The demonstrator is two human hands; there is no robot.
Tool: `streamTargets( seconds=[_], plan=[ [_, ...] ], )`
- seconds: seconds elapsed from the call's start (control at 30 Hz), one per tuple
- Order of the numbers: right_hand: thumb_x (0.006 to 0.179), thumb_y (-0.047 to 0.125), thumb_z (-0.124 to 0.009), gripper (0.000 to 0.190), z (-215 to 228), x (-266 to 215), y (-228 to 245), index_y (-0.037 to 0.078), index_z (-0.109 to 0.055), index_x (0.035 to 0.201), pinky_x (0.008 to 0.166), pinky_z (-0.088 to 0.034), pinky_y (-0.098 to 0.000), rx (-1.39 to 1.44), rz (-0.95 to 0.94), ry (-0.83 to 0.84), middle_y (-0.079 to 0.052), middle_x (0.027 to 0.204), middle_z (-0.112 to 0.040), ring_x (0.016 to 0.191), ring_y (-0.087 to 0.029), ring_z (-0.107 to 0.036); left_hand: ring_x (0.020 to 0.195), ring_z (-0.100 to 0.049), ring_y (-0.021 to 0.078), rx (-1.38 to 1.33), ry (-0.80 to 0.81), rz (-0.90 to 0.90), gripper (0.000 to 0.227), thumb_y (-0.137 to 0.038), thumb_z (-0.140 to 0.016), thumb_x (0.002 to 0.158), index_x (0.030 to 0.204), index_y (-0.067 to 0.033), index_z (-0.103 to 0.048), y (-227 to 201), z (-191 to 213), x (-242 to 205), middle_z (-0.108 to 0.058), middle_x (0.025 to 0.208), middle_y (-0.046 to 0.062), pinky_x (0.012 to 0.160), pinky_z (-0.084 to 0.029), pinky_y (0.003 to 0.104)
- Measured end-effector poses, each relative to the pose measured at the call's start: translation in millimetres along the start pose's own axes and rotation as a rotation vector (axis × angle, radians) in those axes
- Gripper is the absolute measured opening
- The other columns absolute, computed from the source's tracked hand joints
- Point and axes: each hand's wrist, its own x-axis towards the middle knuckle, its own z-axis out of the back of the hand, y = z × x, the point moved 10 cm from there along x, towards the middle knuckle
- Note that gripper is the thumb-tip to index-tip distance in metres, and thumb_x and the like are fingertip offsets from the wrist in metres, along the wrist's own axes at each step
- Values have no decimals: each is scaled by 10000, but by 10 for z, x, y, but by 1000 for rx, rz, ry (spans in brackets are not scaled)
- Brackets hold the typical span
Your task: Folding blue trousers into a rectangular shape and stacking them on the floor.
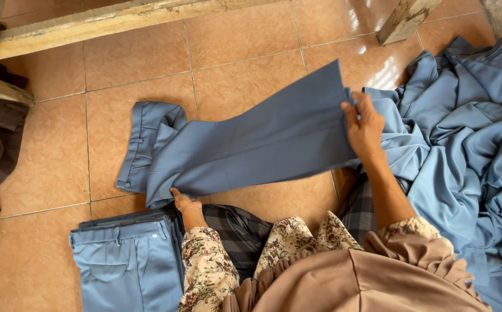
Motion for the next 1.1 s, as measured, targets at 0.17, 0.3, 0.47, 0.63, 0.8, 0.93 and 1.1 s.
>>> streamTargets(
  seconds=[0.17,0.3,0.47,0.63,0.8,0.93,1.1],
  plan=[
    [1061,317,-643,218,-735,-62,-1408,290,-567,1264,820,-498,-569,-114,-378,227,-38,875,-702,881,-377,-693,1480,-187,503,88,40,14,866,-517,-604,1034,1605,-37,-164,-8,-111,-71,-126,1625,337,1157,-296,619],
    [914,363,-743,285,-1319,-757,-2787,318,-661,1183,878,-538,-556,-245,-614,424,-12,984,-761,1024,-343,-706,1463,-164,522,169,8,57,931,-437,-720,991,1593,13,-170,290,93,752,-120,1577,419,1133,-273,646],
    [881,479,-733,259,-1607,-1386,-3098,422,-715,1133,858,-580,-528,-354,-666,584,28,989,-763,995,-315,-728,1433,-289,518,382,-81,-33,942,-382,-766,947,1557,23,-173,340,237,895,-196,1577,377,1112,-327,647],
    [914,402,-726,249,-1513,-1414,-2539,277,-741,1129,907,-567,-529,-421,-674,574,-82,1070,-761,1037,-377,-722,1474,-51,636,699,-133,-639,945,-45,-606,986,1552,67,143,-268,-274,-1135,-30,1494,567,1230,-104,693],
    [900,417,-729,223,-1659,-1375,-2519,232,-730,1025,823,-577,-510,-349,-653,560,-74,943,-742,925,-380,-737,1325,-545,327,1670,394,-966,360,-186,-624,960,1312,-259,-630,629,-913,-1222,-494,1486,71,1003,-519,502],
    [788,348,-745,181,-1261,-982,-1849,213,-717,905,726,-551,-421,-26,-713,427,-7,658,-712,647,-216,-727,1285,-537,318,1954,495,-1056,337,-226,-692,916,1235,-230,-585,994,-1074,-781,-452,1436,84,915,-553,471],
    [772,243,-691,240,-827,-1066,-1855,45,-706,908,607,-569,-397,3,-737,359,-161,597,-674,509,-272,-692,1102,-587,305,2220,497,-1240,315,-164,-656,906,1193,-179,-525,1267,-1137,-465,-504,1233,95,816,-510,446]
  ],
)
